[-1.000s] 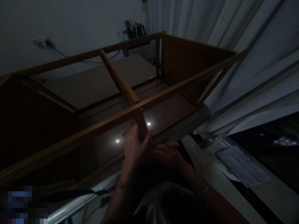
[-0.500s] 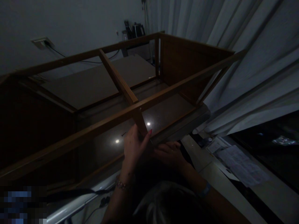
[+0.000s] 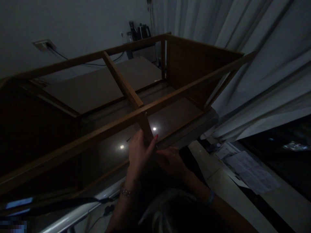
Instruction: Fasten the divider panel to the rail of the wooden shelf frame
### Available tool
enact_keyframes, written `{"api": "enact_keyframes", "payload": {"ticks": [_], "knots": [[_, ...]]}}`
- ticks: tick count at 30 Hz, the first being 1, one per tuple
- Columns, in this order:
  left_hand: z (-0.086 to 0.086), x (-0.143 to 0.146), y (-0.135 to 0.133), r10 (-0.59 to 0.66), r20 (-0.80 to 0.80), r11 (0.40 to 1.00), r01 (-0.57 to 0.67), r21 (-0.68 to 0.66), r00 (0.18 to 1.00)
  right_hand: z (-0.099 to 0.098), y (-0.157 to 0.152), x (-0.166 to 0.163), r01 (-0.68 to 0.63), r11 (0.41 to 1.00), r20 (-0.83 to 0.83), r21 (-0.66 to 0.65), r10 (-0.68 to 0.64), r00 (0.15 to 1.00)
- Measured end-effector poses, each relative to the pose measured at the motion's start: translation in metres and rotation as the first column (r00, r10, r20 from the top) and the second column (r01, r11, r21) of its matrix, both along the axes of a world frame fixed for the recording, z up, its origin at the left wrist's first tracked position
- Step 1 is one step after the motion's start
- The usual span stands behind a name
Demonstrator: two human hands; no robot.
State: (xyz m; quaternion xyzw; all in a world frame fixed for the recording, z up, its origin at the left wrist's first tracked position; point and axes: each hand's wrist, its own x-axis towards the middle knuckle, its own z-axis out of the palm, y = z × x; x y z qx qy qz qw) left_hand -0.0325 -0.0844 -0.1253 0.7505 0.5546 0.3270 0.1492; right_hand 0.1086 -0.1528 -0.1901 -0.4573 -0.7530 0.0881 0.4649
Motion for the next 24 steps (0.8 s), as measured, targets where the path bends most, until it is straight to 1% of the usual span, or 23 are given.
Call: {"api": "enact_keyframes", "payload": {"ticks": [2,5,8,10,12,14,16,18,19,20,22,24], "knots": [[0.000,0.000,0.000,0.002,0.005,1.000,-0.002,0.007,1.000,0.000,0.000,-0.002,0.010,1.000,-0.010,-0.018,-0.011,1.000],[-0.001,0.000,0.000,-0.004,0.009,1.000,0.004,0.012,1.000,-0.001,-0.001,-0.003,0.072,0.997,-0.067,-0.032,-0.074,0.995],[-0.001,0.000,0.000,-0.001,0.012,1.000,0.001,0.011,1.000,-0.001,-0.002,-0.003,0.099,0.988,-0.167,-0.122,-0.119,0.979],[-0.001,0.000,0.001,-0.003,0.010,1.000,0.002,0.010,1.000,-0.001,-0.003,-0.002,0.057,0.971,-0.250,-0.231,-0.115,0.961],[-0.001,0.000,0.001,-0.006,0.006,1.000,0.006,0.007,1.000,-0.001,-0.005,0.000,-0.022,0.946,-0.342,-0.322,-0.094,0.935],[-0.001,0.000,0.001,-0.007,0.005,1.000,0.007,0.009,1.000,0.000,-0.006,0.002,-0.094,0.923,-0.415,-0.373,-0.075,0.907],[-0.001,0.000,0.001,-0.003,0.007,1.000,0.003,0.009,1.000,0.000,-0.007,0.003,-0.122,0.912,-0.433,-0.392,-0.066,0.899],[-0.001,0.001,0.001,0.000,0.005,1.000,0.000,0.011,1.000,0.000,-0.006,0.003,-0.096,0.922,-0.392,-0.375,-0.064,0.918],[0.000,0.001,0.000,0.001,0.001,1.000,-0.001,0.012,1.000,0.000,-0.006,0.003,-0.067,0.938,-0.347,-0.341,-0.059,0.936],[0.000,0.000,0.000,0.001,-0.005,1.000,-0.001,0.013,1.000,0.000,-0.006,0.004,-0.032,0.958,-0.288,-0.286,-0.054,0.956],[-0.001,0.000,0.001,-0.002,-0.017,1.000,0.003,0.014,1.000,-0.002,-0.005,0.006,0.052,0.990,-0.156,-0.128,-0.071,0.985],[-0.001,0.000,0.001,-0.004,-0.014,1.000,0.004,0.015,1.000,-0.003,-0.004,0.010,0.131,0.991,-0.039,0.025,-0.130,0.991]]}}
